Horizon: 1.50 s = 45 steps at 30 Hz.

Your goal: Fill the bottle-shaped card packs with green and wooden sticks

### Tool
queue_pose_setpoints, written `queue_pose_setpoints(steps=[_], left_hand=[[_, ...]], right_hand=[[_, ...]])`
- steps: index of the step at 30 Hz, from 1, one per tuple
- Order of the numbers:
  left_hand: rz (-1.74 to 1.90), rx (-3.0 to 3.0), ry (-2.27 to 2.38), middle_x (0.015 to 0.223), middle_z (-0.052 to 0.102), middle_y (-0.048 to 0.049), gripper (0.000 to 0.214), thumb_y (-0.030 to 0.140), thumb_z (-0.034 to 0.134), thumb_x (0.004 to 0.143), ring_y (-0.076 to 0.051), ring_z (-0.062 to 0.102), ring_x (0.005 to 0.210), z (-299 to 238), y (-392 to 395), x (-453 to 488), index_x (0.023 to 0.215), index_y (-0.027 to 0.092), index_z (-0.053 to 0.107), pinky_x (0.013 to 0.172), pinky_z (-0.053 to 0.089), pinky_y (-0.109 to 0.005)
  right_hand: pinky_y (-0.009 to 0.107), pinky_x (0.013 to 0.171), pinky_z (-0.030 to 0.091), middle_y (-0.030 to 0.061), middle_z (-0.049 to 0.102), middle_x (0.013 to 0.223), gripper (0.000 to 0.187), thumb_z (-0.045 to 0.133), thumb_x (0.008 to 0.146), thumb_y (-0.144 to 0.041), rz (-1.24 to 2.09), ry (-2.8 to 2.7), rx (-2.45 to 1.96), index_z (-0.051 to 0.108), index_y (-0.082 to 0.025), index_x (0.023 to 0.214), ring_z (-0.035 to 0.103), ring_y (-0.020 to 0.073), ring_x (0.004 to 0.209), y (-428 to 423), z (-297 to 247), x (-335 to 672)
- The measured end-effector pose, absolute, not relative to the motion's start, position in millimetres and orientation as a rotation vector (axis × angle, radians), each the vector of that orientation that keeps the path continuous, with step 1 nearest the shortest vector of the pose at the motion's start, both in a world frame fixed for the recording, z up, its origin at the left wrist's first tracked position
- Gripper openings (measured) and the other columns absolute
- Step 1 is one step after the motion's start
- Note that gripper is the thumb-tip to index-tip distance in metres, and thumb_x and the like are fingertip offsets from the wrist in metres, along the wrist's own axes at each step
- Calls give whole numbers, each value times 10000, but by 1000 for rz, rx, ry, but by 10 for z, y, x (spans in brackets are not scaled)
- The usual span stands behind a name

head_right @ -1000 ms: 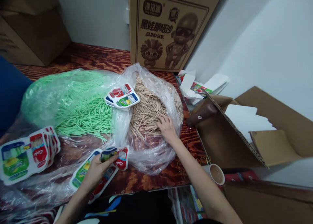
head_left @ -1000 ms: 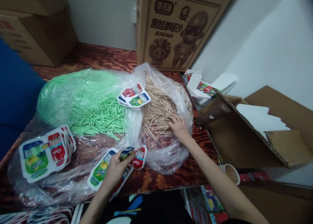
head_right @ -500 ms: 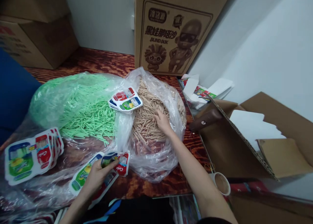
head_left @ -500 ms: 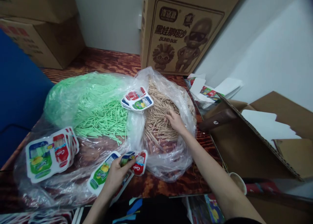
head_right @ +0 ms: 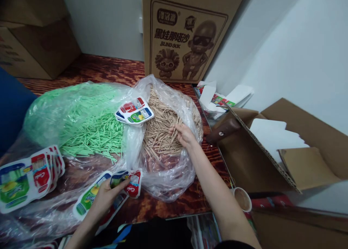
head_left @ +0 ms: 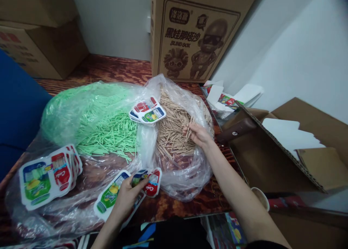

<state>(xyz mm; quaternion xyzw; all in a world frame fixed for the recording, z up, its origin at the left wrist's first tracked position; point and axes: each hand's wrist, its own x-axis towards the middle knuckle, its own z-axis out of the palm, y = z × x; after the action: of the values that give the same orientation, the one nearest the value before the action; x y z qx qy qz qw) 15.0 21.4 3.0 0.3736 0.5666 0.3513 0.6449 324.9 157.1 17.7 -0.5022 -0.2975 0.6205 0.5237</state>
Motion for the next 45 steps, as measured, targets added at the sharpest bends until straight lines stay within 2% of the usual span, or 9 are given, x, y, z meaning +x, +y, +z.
queue_pose_setpoints(steps=[5, 9, 12, 19, 25, 30, 33, 37, 45], left_hand=[[850, 728, 1181, 728, 723, -20, 249, 372, 763, 669, -165, 637, 658, 56, 273, 172, 761, 146, 714, 660, 497, -251], [998, 702, 1025, 946, 734, -38, 305, 322, 742, 705, -200, 657, 913, 206, 414, 232, 973, 178, 715, 859, 485, -296], [1031, 737, 953, 979, 726, -37, 421, 311, 740, 698, -215, 635, 1003, 294, 530, 330, 1097, 191, 678, 915, 462, -318], [1026, 666, 1060, 701, 700, -17, 351, 381, 801, 589, -173, 646, 650, 198, 659, 526, 808, 135, 680, 676, 514, -291], [896, 739, 1045, 647, 677, 0, 297, 360, 805, 597, -137, 608, 586, 148, 625, 491, 735, 135, 669, 613, 496, -250], [1063, 574, 1089, 739, 725, -27, 330, 334, 826, 580, -167, 657, 643, 199, 625, 314, 809, 133, 697, 668, 528, -284], [1144, 490, 1114, 785, 743, -22, 326, 300, 843, 564, -162, 676, 683, 221, 597, 214, 818, 148, 706, 709, 533, -272], [1105, 437, 1114, 759, 746, -21, 305, 290, 843, 569, -155, 676, 632, 202, 508, 175, 798, 145, 703, 650, 536, -256], [1075, 386, 1106, 728, 747, -26, 348, 278, 850, 546, -168, 677, 594, 164, 419, 152, 834, 141, 712, 606, 542, -269]], right_hand=[[206, 472, 480, -50, 576, 556, 186, 713, 767, -277, 1767, -710, -1133, 567, -163, 757, 513, 68, 440, 1300, 153, 3027], [176, 412, 435, -37, 598, 582, 244, 716, 770, -332, 2048, -684, -1071, 571, -143, 824, 508, 60, 422, 891, 7, 2652], [165, 391, 417, -25, 626, 590, 284, 741, 745, -353, 2191, -654, -1063, 562, -148, 826, 514, 58, 401, 600, -95, 2381], [154, 367, 348, 17, 653, 663, 294, 743, 740, -324, 2421, -622, -827, 582, -128, 890, 569, 85, 470, 360, -174, 2162], [155, 356, 259, 3, 602, 580, 258, 765, 693, -285, 2504, -614, -764, 585, -119, 776, 523, 80, 451, 357, -225, 2136], [150, 372, 221, -45, 551, 593, 285, 746, 718, -345, 2183, -674, -1017, 550, -166, 822, 450, 49, 439, 437, -99, 2173], [175, 424, 315, -27, 575, 666, 283, 675, 774, -424, 1708, -840, -1178, 543, -180, 832, 486, 74, 511, 500, -17, 2195], [253, 653, 435, -1, 584, 771, 198, 548, 873, -395, 1288, -1090, -1236, 553, -200, 837, 534, 126, 680, 464, -95, 2136], [317, 821, 436, 24, 634, 834, 136, 495, 905, -335, 1148, -1206, -1266, 559, -219, 874, 591, 181, 839, 272, -317, 2030]])
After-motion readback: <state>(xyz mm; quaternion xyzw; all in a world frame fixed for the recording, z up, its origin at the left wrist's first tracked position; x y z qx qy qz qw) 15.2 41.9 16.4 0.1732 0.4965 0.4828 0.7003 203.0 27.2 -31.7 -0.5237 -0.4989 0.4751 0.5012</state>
